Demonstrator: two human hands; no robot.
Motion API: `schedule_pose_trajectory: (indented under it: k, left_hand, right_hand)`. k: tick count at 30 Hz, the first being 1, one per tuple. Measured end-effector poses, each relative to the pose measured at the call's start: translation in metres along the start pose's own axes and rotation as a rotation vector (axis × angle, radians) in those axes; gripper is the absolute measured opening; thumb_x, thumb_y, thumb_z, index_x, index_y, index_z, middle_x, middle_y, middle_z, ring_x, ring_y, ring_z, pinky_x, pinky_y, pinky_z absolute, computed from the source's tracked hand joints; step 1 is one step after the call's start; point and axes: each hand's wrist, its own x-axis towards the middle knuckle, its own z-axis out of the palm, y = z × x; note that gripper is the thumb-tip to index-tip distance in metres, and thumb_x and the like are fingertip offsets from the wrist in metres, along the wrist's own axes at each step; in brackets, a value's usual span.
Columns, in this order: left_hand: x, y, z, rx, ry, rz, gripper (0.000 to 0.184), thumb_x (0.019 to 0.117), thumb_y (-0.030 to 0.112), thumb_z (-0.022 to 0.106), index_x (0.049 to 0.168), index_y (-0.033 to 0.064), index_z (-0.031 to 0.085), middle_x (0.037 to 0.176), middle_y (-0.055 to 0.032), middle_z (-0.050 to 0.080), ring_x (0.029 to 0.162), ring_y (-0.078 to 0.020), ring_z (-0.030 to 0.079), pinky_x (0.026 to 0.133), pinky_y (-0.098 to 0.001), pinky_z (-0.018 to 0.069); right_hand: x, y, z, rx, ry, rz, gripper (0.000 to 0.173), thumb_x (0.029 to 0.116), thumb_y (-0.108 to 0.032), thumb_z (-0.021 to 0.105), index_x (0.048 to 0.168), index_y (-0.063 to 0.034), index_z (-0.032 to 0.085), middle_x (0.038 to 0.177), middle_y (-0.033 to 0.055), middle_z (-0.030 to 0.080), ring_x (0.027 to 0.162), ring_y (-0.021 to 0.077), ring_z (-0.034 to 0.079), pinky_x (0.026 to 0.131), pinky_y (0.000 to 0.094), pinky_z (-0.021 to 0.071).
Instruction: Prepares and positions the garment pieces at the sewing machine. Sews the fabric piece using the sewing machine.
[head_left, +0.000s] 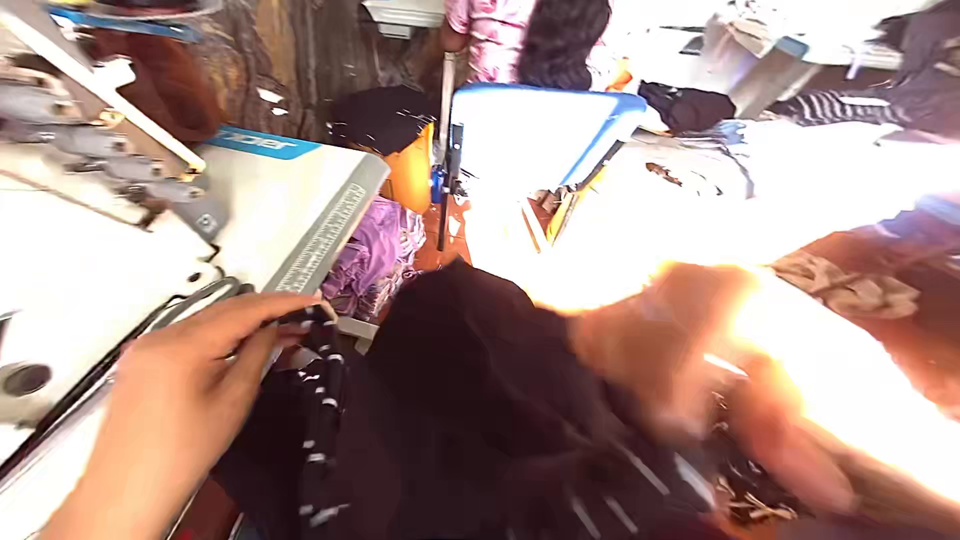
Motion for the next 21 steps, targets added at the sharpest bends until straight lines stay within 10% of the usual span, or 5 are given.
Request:
schedule_pose_trajectory:
  k: [3,7,11,15,21]
  left_hand:
    - [0.027,0.033,0.063,-0.261,-0.057,0.298,0.026,0.1044,0.016,0.05,0.101,0.0169,0.076,0.109,0.006,0.076,0.107,-0.0043,0.07,0.096,-0.026,0.0579]
    - [0.021,0.05,0.128,-0.609,0.007,0.08,0.035,0.1001,0.038,0.061,0.133,0.0262,0.058,0.135,0.0085,0.062,0.124,-0.0065,0.06,0.102,-0.0286,0.053]
    - [0.008,0.054,0.182,-0.688,-0.11,-0.397,0.09,0.0821,0.048,0.081,0.144,-0.0056,0.044,0.133,-0.0155,0.061,0.119,-0.0162,0.062,0.1,-0.0367,0.0541]
    - [0.024,0.052,0.216,-0.631,-0.123,-0.445,0.027,0.0846,0.014,0.071,0.104,-0.0048,0.07,0.093,-0.0046,0.073,0.089,0.0005,0.068,0.085,-0.019,0.0557]
    - [0.011,-0.011,0.23,-0.321,-0.059,-0.3,0.039,0.0811,0.008,0.066,0.119,0.0,0.07,0.114,-0.0153,0.073,0.107,-0.0304,0.071,0.091,-0.0533,0.0571]
  right_hand:
    - [0.005,0.06,0.006,-0.179,-0.032,0.283,0.059,0.0848,-0.024,0.082,0.138,-0.0091,0.061,0.115,-0.0024,0.072,0.088,-0.0008,0.067,0.075,0.0198,0.0576]
    - [-0.001,0.087,0.024,-0.258,0.104,0.466,0.023,0.0988,-0.019,0.066,0.102,0.0008,0.076,0.082,0.0075,0.073,0.069,0.0033,0.064,0.066,0.0198,0.0521]
    - [0.002,0.101,0.008,-0.233,0.39,0.717,0.022,0.1042,-0.022,0.058,0.11,-0.0079,0.074,0.072,-0.0035,0.072,0.056,0.0017,0.064,0.057,0.0212,0.055]
    - [0.005,0.103,0.012,-0.521,0.347,0.436,0.021,0.1006,-0.021,0.061,0.106,-0.0073,0.076,0.079,-0.0029,0.075,0.068,-0.0004,0.068,0.066,0.0159,0.055]
    - [-0.038,0.112,0.008,-0.649,0.405,0.409,0.023,0.1037,-0.024,0.059,0.102,-0.0056,0.073,0.079,-0.0009,0.073,0.064,0.0007,0.068,0.06,0.0162,0.0575]
